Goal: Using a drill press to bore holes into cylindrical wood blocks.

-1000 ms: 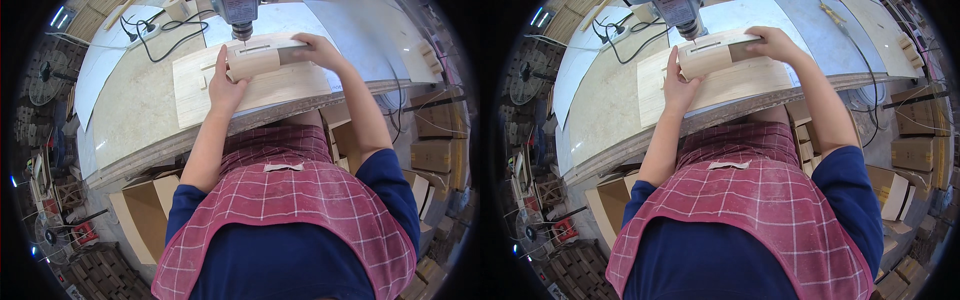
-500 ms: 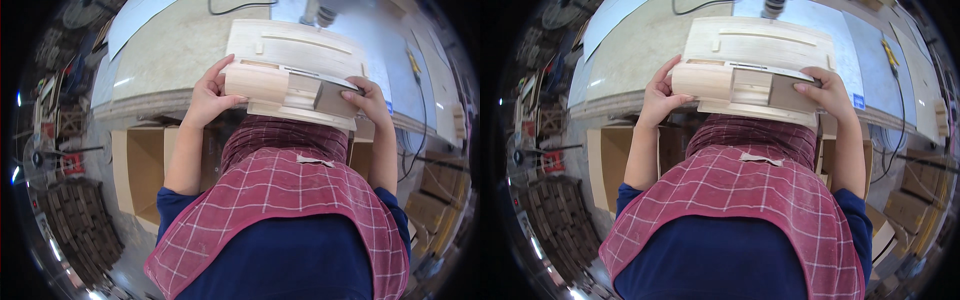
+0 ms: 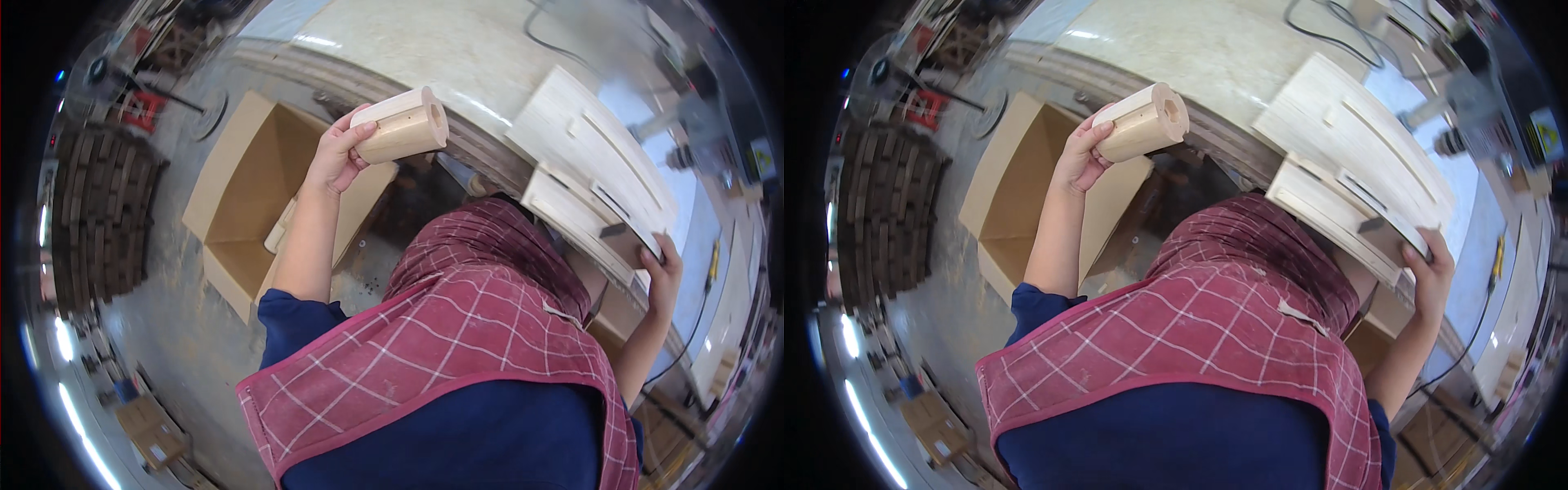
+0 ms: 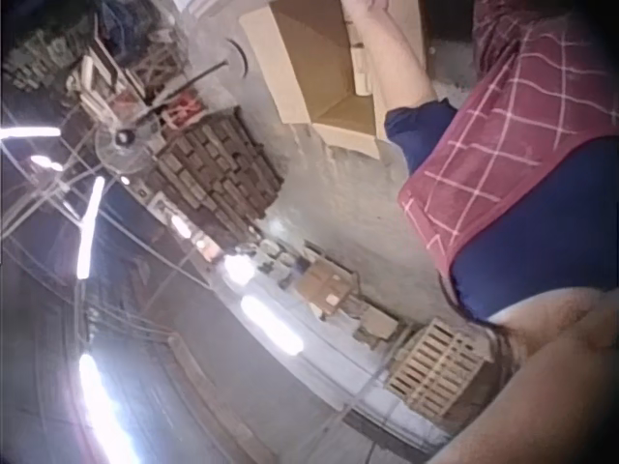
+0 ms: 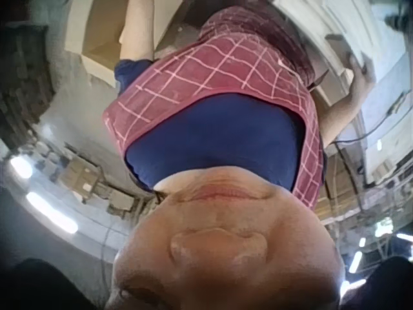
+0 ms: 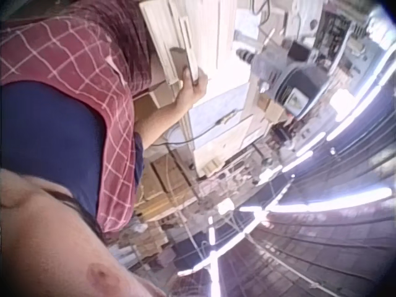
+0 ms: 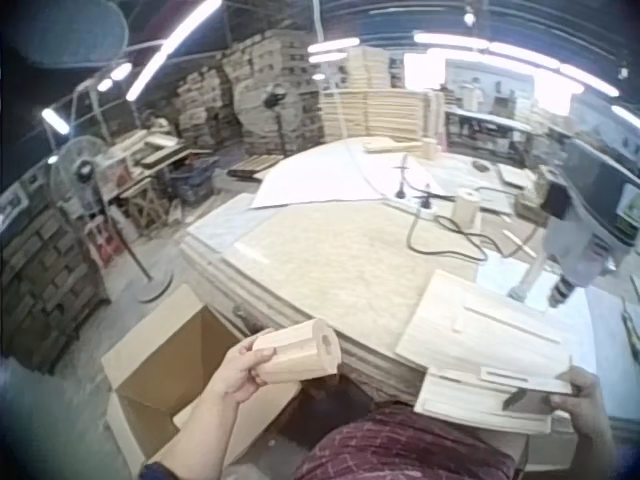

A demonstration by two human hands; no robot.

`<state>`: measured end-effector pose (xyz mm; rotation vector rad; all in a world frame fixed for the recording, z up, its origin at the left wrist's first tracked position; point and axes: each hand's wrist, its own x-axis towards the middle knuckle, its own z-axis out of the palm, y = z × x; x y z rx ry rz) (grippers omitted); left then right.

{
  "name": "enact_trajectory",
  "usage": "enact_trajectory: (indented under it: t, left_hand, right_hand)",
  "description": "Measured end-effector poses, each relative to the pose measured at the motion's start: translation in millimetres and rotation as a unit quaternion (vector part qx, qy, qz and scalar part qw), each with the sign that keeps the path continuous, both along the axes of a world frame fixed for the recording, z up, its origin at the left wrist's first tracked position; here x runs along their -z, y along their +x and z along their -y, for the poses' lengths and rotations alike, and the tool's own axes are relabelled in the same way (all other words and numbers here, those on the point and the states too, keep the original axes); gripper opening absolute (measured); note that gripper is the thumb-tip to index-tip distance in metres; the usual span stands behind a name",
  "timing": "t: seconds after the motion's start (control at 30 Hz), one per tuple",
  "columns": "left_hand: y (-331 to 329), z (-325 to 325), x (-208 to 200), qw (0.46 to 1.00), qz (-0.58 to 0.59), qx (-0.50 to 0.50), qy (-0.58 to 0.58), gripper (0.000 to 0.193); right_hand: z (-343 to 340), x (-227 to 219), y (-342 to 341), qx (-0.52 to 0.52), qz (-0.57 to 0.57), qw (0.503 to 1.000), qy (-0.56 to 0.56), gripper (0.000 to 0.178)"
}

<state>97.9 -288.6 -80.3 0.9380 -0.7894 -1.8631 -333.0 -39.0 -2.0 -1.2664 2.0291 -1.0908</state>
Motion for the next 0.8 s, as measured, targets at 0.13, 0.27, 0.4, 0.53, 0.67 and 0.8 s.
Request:
enact_trajectory:
  t: [0.13,0.27,0.4,0.53,0.67,0.8]
  left_hand:
    - [64,-2,30,0.994,-0.029,-0.098,0.046,0.04]
    - [132,-14,76,0.965,0.031,-0.239,0.099,0.039]
    - [186,-24,114,0.92,0.102,-0.348,0.145,0.041]
    - [230,-25,166,0.892,0.206,-0.357,0.185,0.044]
    - [246,-12,207,0.853,0.376,-0.258,0.255,0.054]
    - [250,5,243,0.822,0.469,-0.198,0.256,0.034]
  right_hand:
    - [-2,6,-10,-0.01,-0.035,0.999,-0.038,0.023]
    - [-1,15,-6,-0.006,-0.096,0.995,0.008,0.022]
    - [-2,15,-7,0.042,-0.109,0.993,0.027,0.023]
    - [3,12,-13,0.064,-0.079,0.993,0.059,0.028]
    - [2,7,-18,0.056,-0.064,0.993,0.078,0.03]
    - [6,5,-15,0.072,-0.083,0.989,0.097,0.03]
